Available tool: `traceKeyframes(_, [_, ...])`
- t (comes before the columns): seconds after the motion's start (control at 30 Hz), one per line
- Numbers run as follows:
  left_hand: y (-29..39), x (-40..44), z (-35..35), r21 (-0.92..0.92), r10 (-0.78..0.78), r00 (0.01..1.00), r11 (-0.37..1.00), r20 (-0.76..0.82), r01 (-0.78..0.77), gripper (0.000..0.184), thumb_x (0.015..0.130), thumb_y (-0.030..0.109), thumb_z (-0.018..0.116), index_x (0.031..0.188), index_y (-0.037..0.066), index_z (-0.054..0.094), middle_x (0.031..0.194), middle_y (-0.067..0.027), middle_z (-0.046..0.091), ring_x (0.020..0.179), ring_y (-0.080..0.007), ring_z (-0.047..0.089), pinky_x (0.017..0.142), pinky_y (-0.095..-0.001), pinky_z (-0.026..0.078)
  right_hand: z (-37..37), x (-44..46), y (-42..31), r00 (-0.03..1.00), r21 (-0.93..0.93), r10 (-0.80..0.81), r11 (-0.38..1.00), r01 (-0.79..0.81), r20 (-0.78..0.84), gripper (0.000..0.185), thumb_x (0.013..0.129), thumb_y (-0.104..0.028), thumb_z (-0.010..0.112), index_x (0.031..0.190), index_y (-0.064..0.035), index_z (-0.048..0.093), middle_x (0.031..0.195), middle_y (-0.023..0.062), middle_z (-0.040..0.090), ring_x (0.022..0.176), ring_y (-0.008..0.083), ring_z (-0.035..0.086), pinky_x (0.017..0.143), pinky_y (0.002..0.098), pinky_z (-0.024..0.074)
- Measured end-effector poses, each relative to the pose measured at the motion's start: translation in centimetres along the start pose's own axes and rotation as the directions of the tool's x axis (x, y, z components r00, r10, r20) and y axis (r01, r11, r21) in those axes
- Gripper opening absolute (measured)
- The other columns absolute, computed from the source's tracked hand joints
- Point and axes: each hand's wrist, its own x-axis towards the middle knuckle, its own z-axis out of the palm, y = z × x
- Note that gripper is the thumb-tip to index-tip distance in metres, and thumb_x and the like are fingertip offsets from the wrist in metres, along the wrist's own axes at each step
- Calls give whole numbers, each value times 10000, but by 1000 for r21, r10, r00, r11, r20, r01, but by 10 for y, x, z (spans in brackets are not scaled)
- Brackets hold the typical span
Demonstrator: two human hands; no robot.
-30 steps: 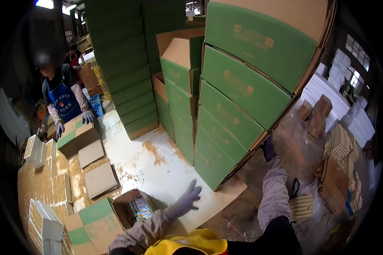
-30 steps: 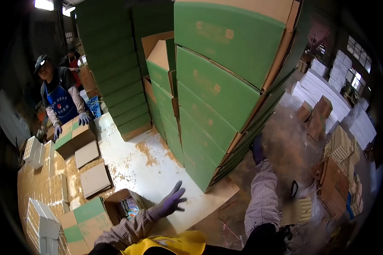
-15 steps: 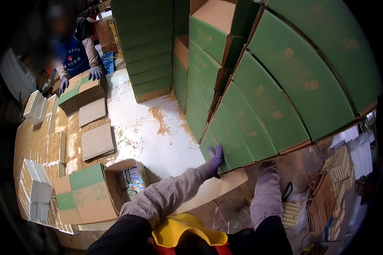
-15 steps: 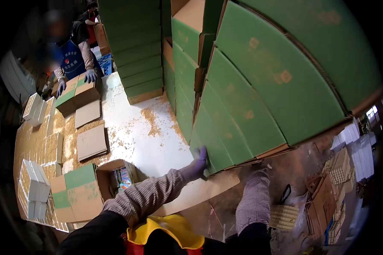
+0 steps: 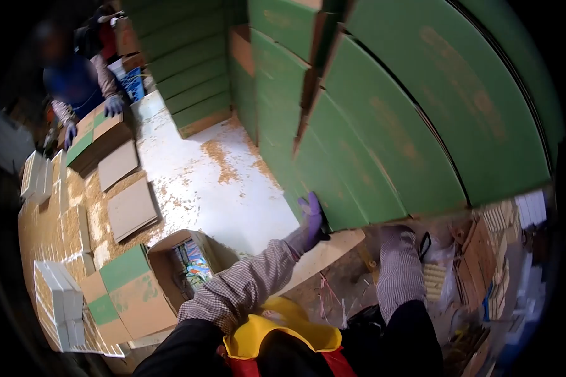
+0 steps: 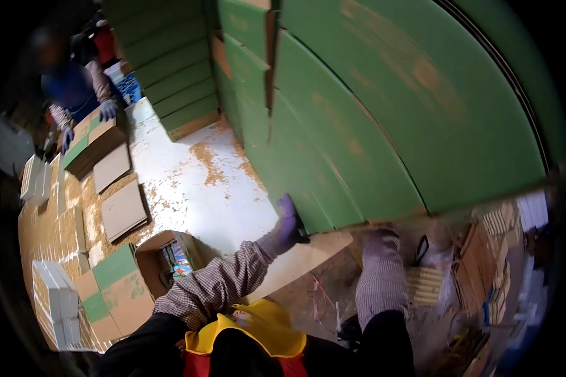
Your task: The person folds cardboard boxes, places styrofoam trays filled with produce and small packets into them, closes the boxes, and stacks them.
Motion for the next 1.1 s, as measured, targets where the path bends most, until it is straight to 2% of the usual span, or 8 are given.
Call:
traceKeyframes(0.23, [0, -40, -36, 58, 16, 999, 998, 46, -19, 795, 908, 702, 243, 1473, 321, -167, 1568, -72, -165, 1421, -435, 56, 925, -701, 348, 5, 20, -3, 998, -2, -15, 1000, 15, 61, 772, 918, -670, 327, 1514, -216, 140, 1556, 62, 166, 1377, 290, 260, 950, 552, 406])
traceKeyframes(0.4, [-38, -91, -85, 28, 22, 998, 999, -63, -21, 698, 949, 610, 277, 1452, 413, -165, 1580, -71, -98, 1401, -464, 136, 922, -715, 337, 4, 41, 18, 993, 121, -55, 992, 42, 106, 786, 916, -672, 330, 1519, -215, 117, 1562, 63, 145, 1382, 294, 247, 949, 555, 405])
traceKeyframes(0.47, [-47, -107, -83, 56, -24, 996, 998, -88, 29, 1016, 812, 801, 338, 1493, 213, -132, 1581, -66, -110, 1410, -397, 169, 936, -644, 383, -17, 61, 43, 984, 222, -117, 971, 86, 132, 791, 916, -673, 331, 1521, -215, 108, 1564, 64, 136, 1384, 295, 242, 949, 556, 405])
traceKeyframes(0.53, [-63, -106, -97, -5, 8, 998, 1000, -64, -8, 783, 900, 693, 305, 1458, 399, -159, 1578, -89, -83, 1373, -478, 205, 918, -701, 366, -32, 70, 73, 983, 238, -177, 958, 162, 43, 797, 915, -673, 332, 1524, -214, 99, 1567, 65, 127, 1387, 297, 236, 949, 558, 405])
traceKeyframes(0.6, [-64, -119, -103, -3, 38, 999, 999, -39, -38, 828, 892, 706, 318, 1473, 351, -153, 1581, -84, -53, 1367, -456, 242, 908, -666, 406, -20, 35, 80, 967, -1, -177, 984, 180, -185, 763, 922, -657, 327, 1500, -185, 167, 1518, 75, 227, 1319, 282, 322, 934, 497, 431])
traceKeyframes(0.7, [-62, -133, -125, -17, 47, 994, 999, -103, -49, 841, 891, 710, 312, 1478, 328, -155, 1581, -82, -53, 1369, -457, 235, 912, -669, 395, 17, -29, 32, 970, 11, 90, 996, -90, -224, 726, 932, -645, 300, 1487, -191, 192, 1490, 79, 292, 1288, 272, 355, 943, 477, 426])
traceKeyframes(0.9, [-51, -150, -123, -75, 58, 989, 995, -137, -69, 859, 876, 724, 333, 1483, 332, -131, 1581, -87, -39, 1370, -460, 228, 935, -693, 361, 35, -76, 14, 926, 87, -188, 970, 228, -328, 574, 1011, -329, 307, 1498, -81, 133, 1514, 148, 256, 1361, 277, 303, 1108, 377, 243])
traceKeyframes(1.1, [-63, -158, -160, -139, 86, 995, 986, -42, -91, 707, 949, 573, 326, 1491, 314, -47, 1558, -100, 100, 1354, -431, 270, 958, -690, 335, 41, -117, -31, 658, -438, -704, 697, 567, -267, 695, 997, -401, 354, 1500, -45, 34, 1555, 159, 116, 1427, 272, 149, 1147, 367, 164])
